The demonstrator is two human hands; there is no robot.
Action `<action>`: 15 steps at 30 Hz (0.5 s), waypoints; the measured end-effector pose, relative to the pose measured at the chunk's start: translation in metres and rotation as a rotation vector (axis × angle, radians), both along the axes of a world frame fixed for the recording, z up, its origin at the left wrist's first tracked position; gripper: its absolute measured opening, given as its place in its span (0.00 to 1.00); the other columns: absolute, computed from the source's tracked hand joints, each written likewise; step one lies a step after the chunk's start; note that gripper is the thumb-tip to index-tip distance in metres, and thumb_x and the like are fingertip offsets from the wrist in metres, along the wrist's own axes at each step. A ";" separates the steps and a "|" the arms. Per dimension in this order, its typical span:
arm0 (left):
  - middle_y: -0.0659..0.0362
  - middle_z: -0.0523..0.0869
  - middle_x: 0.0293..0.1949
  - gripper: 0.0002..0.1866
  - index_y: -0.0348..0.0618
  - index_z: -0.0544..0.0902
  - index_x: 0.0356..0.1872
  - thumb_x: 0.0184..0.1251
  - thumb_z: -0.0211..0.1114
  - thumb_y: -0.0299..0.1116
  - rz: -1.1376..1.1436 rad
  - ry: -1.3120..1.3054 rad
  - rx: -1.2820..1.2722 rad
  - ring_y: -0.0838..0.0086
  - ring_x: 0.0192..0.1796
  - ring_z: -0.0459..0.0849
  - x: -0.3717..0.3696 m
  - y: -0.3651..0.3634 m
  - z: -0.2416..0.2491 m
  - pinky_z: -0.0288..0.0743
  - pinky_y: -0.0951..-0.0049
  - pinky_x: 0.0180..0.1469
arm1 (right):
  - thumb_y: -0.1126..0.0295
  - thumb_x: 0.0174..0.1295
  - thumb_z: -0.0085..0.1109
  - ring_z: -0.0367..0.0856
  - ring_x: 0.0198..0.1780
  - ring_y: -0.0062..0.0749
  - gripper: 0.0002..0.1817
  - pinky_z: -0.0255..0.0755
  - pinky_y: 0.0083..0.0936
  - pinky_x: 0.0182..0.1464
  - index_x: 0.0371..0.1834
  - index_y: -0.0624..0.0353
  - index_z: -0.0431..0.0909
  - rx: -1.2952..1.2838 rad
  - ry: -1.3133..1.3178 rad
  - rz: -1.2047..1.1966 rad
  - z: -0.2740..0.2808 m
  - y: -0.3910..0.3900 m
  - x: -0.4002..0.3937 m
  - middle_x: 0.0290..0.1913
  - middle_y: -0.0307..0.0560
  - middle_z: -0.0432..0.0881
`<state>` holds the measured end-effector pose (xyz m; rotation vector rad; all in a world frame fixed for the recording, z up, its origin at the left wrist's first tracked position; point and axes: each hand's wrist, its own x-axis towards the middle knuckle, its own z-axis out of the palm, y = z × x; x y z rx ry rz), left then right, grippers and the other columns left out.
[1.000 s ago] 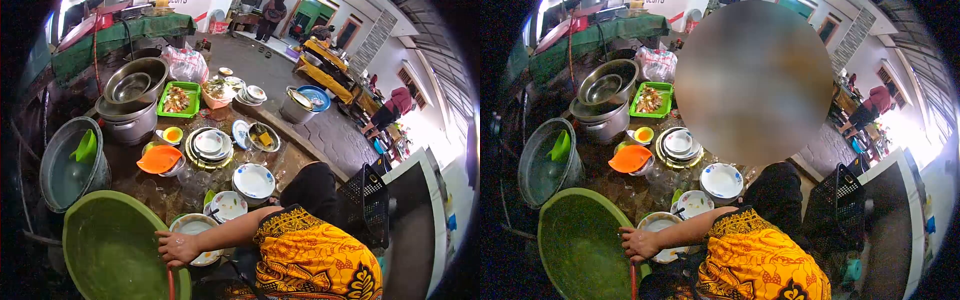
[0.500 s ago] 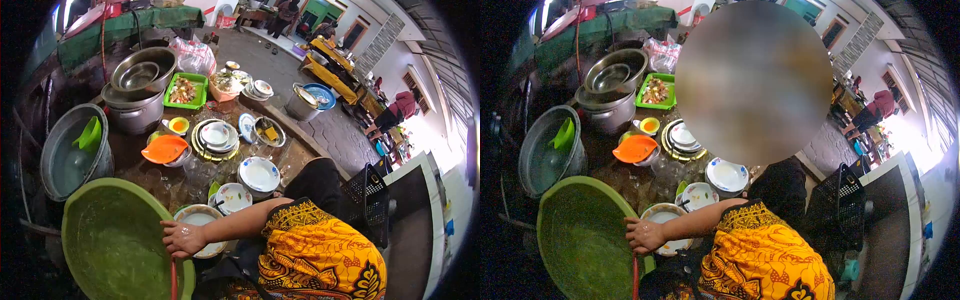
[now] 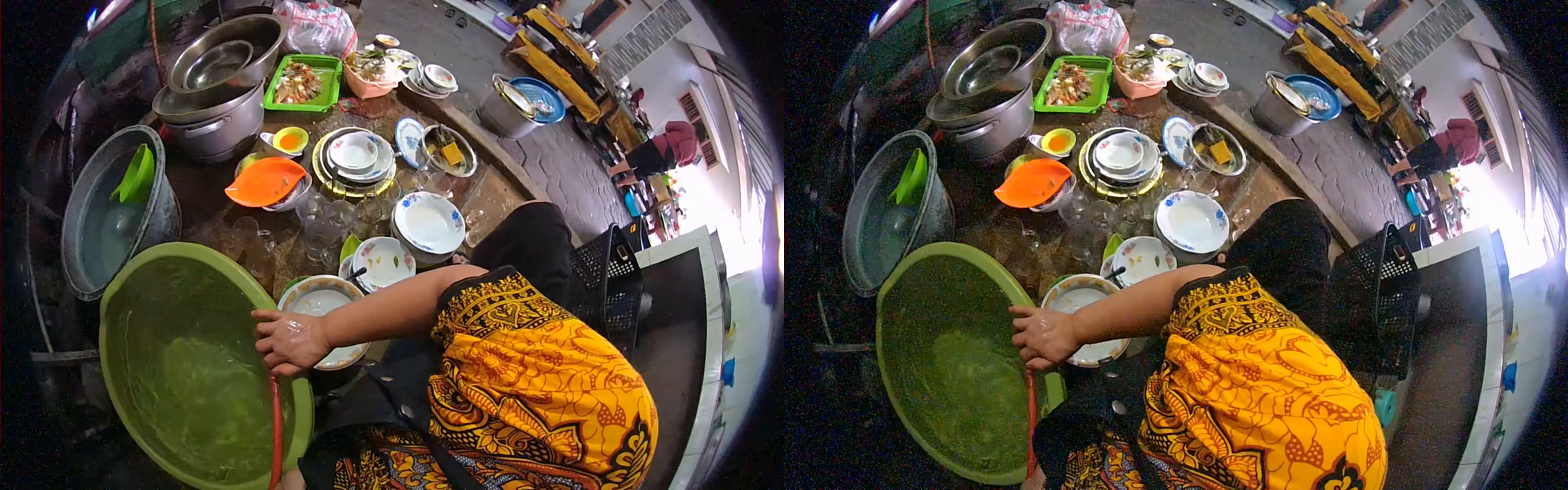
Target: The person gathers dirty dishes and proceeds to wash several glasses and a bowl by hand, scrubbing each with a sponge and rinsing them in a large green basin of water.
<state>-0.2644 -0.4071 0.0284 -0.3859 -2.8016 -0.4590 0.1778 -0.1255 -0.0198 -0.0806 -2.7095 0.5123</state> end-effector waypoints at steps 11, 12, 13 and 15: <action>0.43 0.75 0.49 0.24 0.49 0.70 0.57 0.58 0.57 0.42 -0.191 0.884 -0.214 0.54 0.51 0.73 -0.164 0.078 0.018 0.66 0.60 0.54 | 0.56 0.50 0.54 0.69 0.49 0.42 0.16 0.52 0.51 0.58 0.38 0.51 0.77 -0.110 0.100 0.159 -0.008 0.013 0.005 0.40 0.46 0.74; 0.43 0.76 0.46 0.23 0.48 0.71 0.56 0.57 0.59 0.38 -0.344 0.578 -0.103 0.52 0.48 0.74 -0.101 0.113 0.022 0.66 0.59 0.52 | 0.56 0.50 0.54 0.69 0.49 0.42 0.16 0.52 0.51 0.58 0.38 0.51 0.77 -0.103 0.119 0.169 -0.004 0.023 0.013 0.40 0.46 0.74; 0.43 0.76 0.46 0.22 0.44 0.71 0.55 0.58 0.58 0.34 -0.481 0.597 -0.062 0.51 0.47 0.73 -0.072 0.143 0.008 0.66 0.59 0.51 | 0.58 0.49 0.57 0.69 0.50 0.44 0.17 0.56 0.47 0.57 0.41 0.53 0.76 -0.289 0.082 0.241 -0.001 0.037 0.023 0.42 0.48 0.74; 0.44 0.75 0.48 0.20 0.39 0.71 0.54 0.60 0.56 0.32 -0.872 0.459 0.134 0.52 0.52 0.70 -0.014 0.191 -0.027 0.61 0.60 0.56 | 0.64 0.46 0.61 0.70 0.49 0.48 0.22 0.66 0.37 0.49 0.46 0.56 0.74 -0.256 0.061 0.299 0.017 0.078 0.062 0.47 0.52 0.72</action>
